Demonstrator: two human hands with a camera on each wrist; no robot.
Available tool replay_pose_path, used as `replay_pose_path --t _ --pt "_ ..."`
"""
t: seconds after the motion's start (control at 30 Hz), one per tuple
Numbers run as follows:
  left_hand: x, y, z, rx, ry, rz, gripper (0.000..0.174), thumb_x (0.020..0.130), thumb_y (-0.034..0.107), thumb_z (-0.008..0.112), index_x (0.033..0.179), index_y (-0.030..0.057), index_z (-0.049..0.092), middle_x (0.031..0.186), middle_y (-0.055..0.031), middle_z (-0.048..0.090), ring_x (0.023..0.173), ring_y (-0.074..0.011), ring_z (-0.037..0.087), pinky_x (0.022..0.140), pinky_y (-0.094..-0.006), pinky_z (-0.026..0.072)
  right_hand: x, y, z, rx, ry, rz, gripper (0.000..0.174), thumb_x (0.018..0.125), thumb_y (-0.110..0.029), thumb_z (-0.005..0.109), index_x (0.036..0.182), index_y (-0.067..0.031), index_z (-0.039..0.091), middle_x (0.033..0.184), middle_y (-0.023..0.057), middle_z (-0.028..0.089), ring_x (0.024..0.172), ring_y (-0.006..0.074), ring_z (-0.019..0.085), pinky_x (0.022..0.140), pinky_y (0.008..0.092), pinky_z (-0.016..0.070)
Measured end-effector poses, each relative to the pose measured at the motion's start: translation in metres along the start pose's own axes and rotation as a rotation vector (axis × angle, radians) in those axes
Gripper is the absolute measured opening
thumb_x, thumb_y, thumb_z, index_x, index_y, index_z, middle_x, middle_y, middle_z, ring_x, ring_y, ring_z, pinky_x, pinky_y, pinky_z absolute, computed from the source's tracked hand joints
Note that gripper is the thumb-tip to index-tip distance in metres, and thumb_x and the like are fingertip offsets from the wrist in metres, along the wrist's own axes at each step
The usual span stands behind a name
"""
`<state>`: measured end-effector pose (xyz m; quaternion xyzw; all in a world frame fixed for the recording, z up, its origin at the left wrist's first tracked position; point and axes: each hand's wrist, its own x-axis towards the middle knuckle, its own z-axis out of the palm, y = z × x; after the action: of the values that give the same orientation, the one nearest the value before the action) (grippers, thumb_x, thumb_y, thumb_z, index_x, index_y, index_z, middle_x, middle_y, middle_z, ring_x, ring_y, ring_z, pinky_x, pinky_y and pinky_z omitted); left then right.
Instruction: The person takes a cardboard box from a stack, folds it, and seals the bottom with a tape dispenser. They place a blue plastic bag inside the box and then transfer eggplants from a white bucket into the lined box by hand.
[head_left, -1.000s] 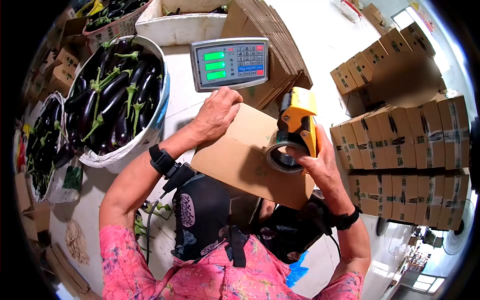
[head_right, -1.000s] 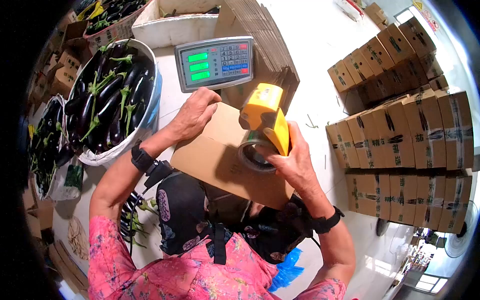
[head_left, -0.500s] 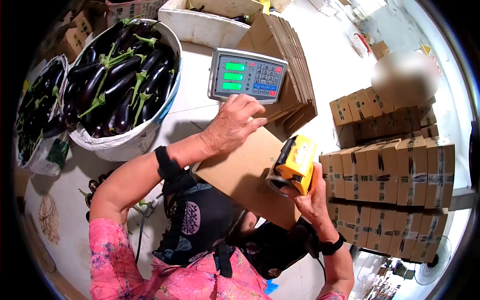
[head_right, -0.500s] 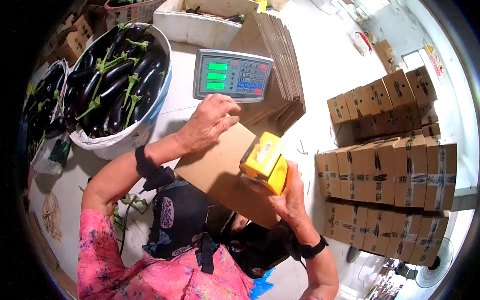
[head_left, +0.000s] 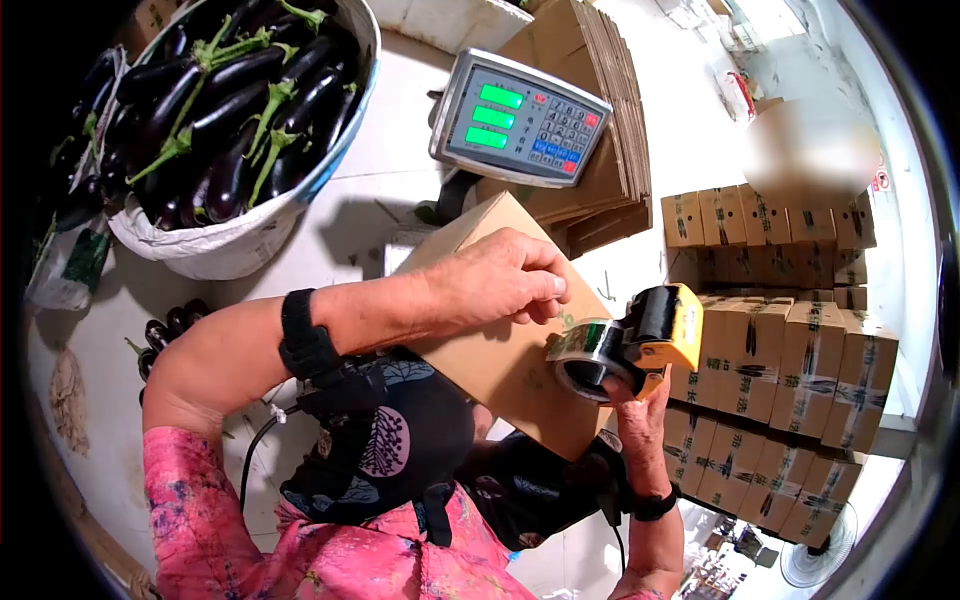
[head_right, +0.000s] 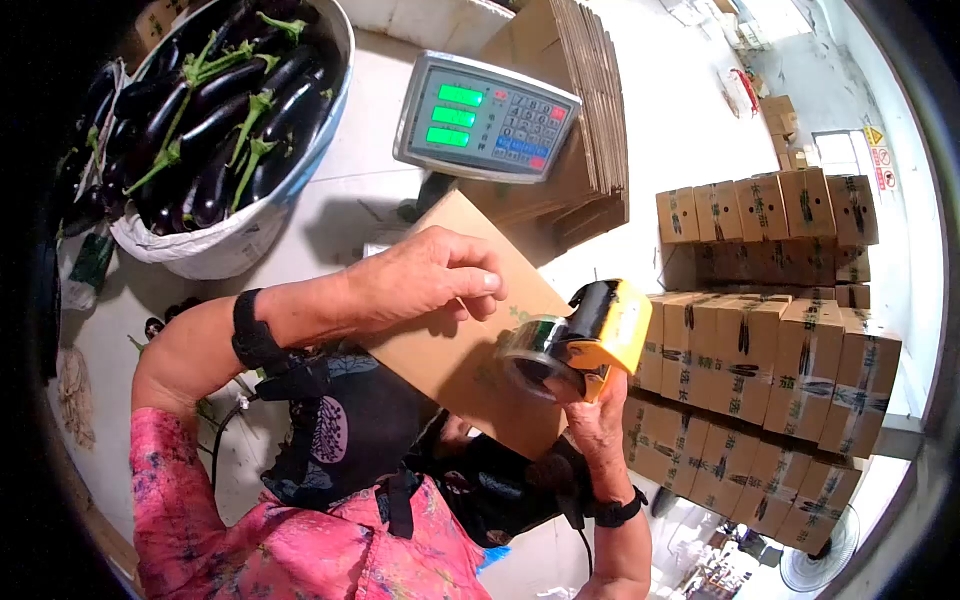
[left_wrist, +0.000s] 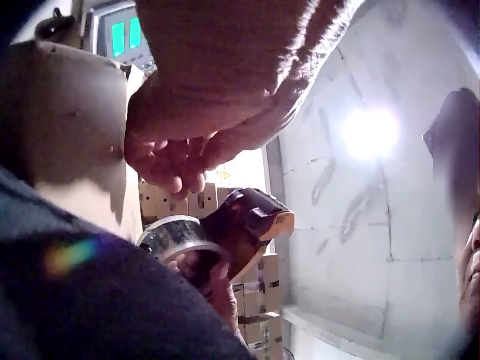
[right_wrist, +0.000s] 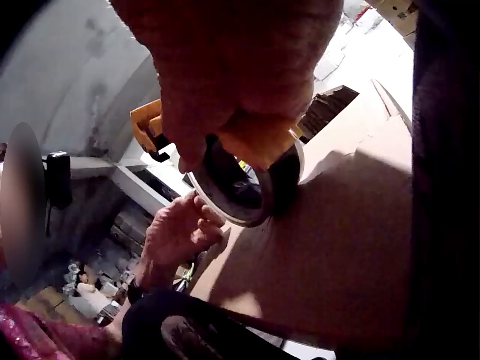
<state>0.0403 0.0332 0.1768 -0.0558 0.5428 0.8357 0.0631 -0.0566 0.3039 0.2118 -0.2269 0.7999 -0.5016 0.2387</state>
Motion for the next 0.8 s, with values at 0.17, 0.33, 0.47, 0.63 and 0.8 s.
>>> replay_pose_path --t 0.17,0.33,0.47,0.63,0.8 --pt "0.000 -0.008 -0.006 0.061 -0.043 -0.032 0.028 0.099 0.018 0.053 0.117 -0.0028 0.060 0.095 -0.0109 0.068 0.082 -0.0144 0.066 0.070 -0.0275 0.0553 -0.001 0.013 -0.004 0.157 0.085 0.019 0.075 0.079 -0.020 0.085 0.138 -0.0053 0.040 0.121 0.0075 0.058 0.105 0.0178 0.061 0.086 0.0320 0.0547" --pt "0.007 -0.009 -0.003 0.097 -0.149 -0.095 0.042 0.100 0.018 0.050 0.133 -0.0072 0.047 0.097 -0.0188 0.067 0.075 -0.0199 0.069 0.061 -0.0320 0.0580 -0.004 0.020 -0.007 0.242 0.118 0.031 0.077 0.079 -0.021 0.084 0.140 -0.0054 0.040 0.126 0.0074 0.055 0.113 0.0200 0.056 0.098 0.0351 0.0485" --pt "0.012 -0.001 0.007 0.100 -0.193 -0.196 0.046 0.100 0.018 0.051 0.135 -0.0111 0.043 0.099 -0.0210 0.065 0.077 -0.0227 0.070 0.061 -0.0342 0.0593 -0.023 0.035 -0.010 0.115 0.161 0.041 0.069 0.082 -0.019 0.081 0.139 -0.0062 0.044 0.129 0.0063 0.055 0.114 0.0205 0.056 0.096 0.0353 0.0495" --pt "0.023 -0.016 0.020 0.088 -0.187 -0.211 0.044 0.096 0.015 0.055 0.128 -0.0148 0.049 0.099 -0.0190 0.065 0.081 -0.0211 0.069 0.065 -0.0298 0.0584 -0.024 0.017 -0.002 -0.189 0.087 -0.019 0.069 0.083 -0.013 0.078 0.143 -0.0068 0.043 0.135 0.0077 0.053 0.121 0.0217 0.053 0.104 0.0367 0.0448" --pt "0.025 -0.007 0.028 0.067 -0.154 -0.293 0.039 0.093 0.013 0.061 0.120 -0.0137 0.057 0.098 -0.0173 0.066 0.079 -0.0194 0.069 0.065 -0.0286 0.0574 -0.021 0.021 -0.008 -0.072 0.069 0.011 0.065 0.082 -0.017 0.079 0.137 -0.0085 0.047 0.137 0.0085 0.052 0.126 0.0225 0.050 0.107 0.0382 0.0424"
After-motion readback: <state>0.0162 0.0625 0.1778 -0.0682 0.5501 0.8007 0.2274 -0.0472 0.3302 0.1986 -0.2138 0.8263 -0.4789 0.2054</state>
